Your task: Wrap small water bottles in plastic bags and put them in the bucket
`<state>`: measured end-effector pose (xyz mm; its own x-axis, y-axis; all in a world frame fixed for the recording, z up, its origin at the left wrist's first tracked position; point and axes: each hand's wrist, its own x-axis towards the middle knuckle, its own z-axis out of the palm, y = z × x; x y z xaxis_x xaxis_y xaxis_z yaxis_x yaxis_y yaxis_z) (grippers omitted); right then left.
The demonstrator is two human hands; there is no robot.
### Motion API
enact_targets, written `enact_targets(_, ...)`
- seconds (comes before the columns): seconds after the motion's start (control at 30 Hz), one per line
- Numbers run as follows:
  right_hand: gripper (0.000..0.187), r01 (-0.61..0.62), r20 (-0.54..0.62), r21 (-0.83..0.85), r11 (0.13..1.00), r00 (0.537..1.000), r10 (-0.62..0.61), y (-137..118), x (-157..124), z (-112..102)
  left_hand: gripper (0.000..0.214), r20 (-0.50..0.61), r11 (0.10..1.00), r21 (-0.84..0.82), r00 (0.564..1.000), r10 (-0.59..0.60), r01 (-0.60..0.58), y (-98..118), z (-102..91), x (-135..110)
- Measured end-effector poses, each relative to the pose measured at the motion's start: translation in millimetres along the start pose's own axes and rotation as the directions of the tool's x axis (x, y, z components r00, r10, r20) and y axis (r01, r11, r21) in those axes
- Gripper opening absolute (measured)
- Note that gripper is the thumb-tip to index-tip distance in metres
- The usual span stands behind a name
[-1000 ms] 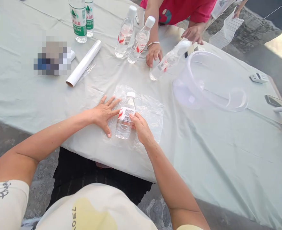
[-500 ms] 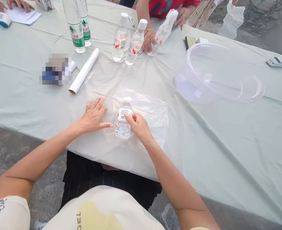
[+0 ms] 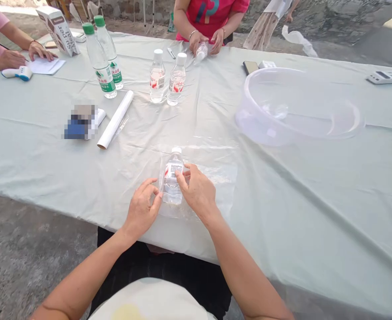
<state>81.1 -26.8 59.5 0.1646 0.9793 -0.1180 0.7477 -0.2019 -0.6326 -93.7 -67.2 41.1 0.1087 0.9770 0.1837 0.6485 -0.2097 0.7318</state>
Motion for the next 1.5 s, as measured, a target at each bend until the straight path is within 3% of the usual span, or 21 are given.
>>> enact_targets(0.1,0.042,-0.011,0.001,0.052,0.999,1.000,0.011,9.2,2.9,-4.5,0.012,-0.058,0.994,-0.099,0.997,0.041,-0.047,13.1,12.1,-5.5)
enact_targets(0.2,0.045,0.010,0.023,0.143,0.990,1.000,-0.013,19.1,8.4,-10.8,0.005,-0.119,0.971,-0.013,0.965,0.236,-0.239,23.7,29.0,-12.7)
enact_targets(0.3,0.034,0.236,-0.168,0.148,0.960,0.963,-0.211,20.4,13.1,-16.5,0.013,-0.097,0.912,0.167,0.914,0.393,-0.374,30.8,42.1,-18.9)
enact_targets(0.33,0.030,0.371,-0.212,0.137,0.919,0.917,-0.339,18.1,13.7,-17.4,0.018,-0.077,0.895,0.213,0.906,0.416,-0.392,32.4,44.4,-20.1)
enact_targets(0.4,0.029,0.648,-0.165,0.134,0.750,0.761,-0.628,10.2,14.2,-16.9,0.028,-0.043,0.871,0.265,0.897,0.441,-0.415,35.0,46.5,-21.4)
enact_targets(0.47,0.030,0.813,0.012,0.157,0.560,0.566,-0.825,1.3,16.3,-13.9,0.033,-0.032,0.862,0.279,0.893,0.449,-0.424,37.0,46.8,-22.2)
enact_targets(0.5,0.031,0.849,0.106,0.161,0.504,0.493,-0.864,-1.8,19.3,-12.2,0.034,-0.023,0.861,0.286,0.895,0.445,-0.421,38.1,47.0,-22.9)
enact_targets(0.53,0.033,0.865,0.182,0.149,0.480,0.453,-0.873,-3.3,24.1,-11.0,0.035,-0.007,0.857,0.301,0.898,0.441,-0.419,39.3,47.4,-23.9)
enact_targets(0.57,0.033,0.866,0.229,0.122,0.485,0.451,-0.863,-2.6,31.0,-10.7,0.035,0.013,0.850,0.323,0.900,0.435,-0.416,40.7,48.2,-25.2)
enact_targets(0.67,0.034,0.811,0.229,0.056,0.582,0.557,-0.798,12.0,62.6,-15.6,0.035,0.077,0.814,0.401,0.901,0.426,-0.419,46.0,52.3,-29.7)
enact_targets(0.73,0.038,0.746,0.201,0.087,0.660,0.636,-0.745,28.5,87.0,-22.1,0.033,0.097,0.795,0.429,0.897,0.432,-0.429,50.4,55.9,-31.7)
enact_targets(0.8,0.044,0.683,0.221,0.150,0.715,0.681,-0.698,44.7,107.2,-28.2,0.032,0.125,0.784,0.441,0.895,0.429,-0.437,55.3,59.8,-32.2)
enact_targets(0.97,0.052,0.634,0.224,0.218,0.742,0.708,-0.670,69.6,126.0,-36.4,0.040,0.224,0.749,0.466,0.882,0.415,-0.470,69.5,72.6,-30.9)
enact_targets(1.13,0.044,0.597,0.206,0.007,0.802,0.784,-0.585,90.8,128.8,-48.7,0.050,0.402,0.687,0.458,0.821,0.407,-0.565,85.1,88.1,-30.5)
enact_targets(1.3,0.042,0.501,0.193,-0.148,0.853,0.860,-0.472,125.5,148.2,-77.7,0.067,0.476,0.643,0.437,0.768,0.428,-0.629,99.7,101.5,-29.9)
enact_targets(1.37,0.039,0.428,0.135,-0.174,0.887,0.903,-0.409,134.7,154.4,-94.3,0.070,0.514,0.620,0.403,0.727,0.456,-0.673,104.4,107.5,-30.2)
enact_targets(1.43,0.039,0.344,0.004,-0.169,0.924,0.937,-0.348,134.7,151.6,-109.3,0.070,0.544,0.602,0.358,0.684,0.486,-0.713,108.4,114.5,-31.0)
enact_targets(1.5,0.039,0.325,-0.142,-0.121,0.938,0.930,-0.340,124.2,136.9,-117.8,0.070,0.562,0.595,0.321,0.654,0.507,-0.737,112.0,121.7,-31.6)
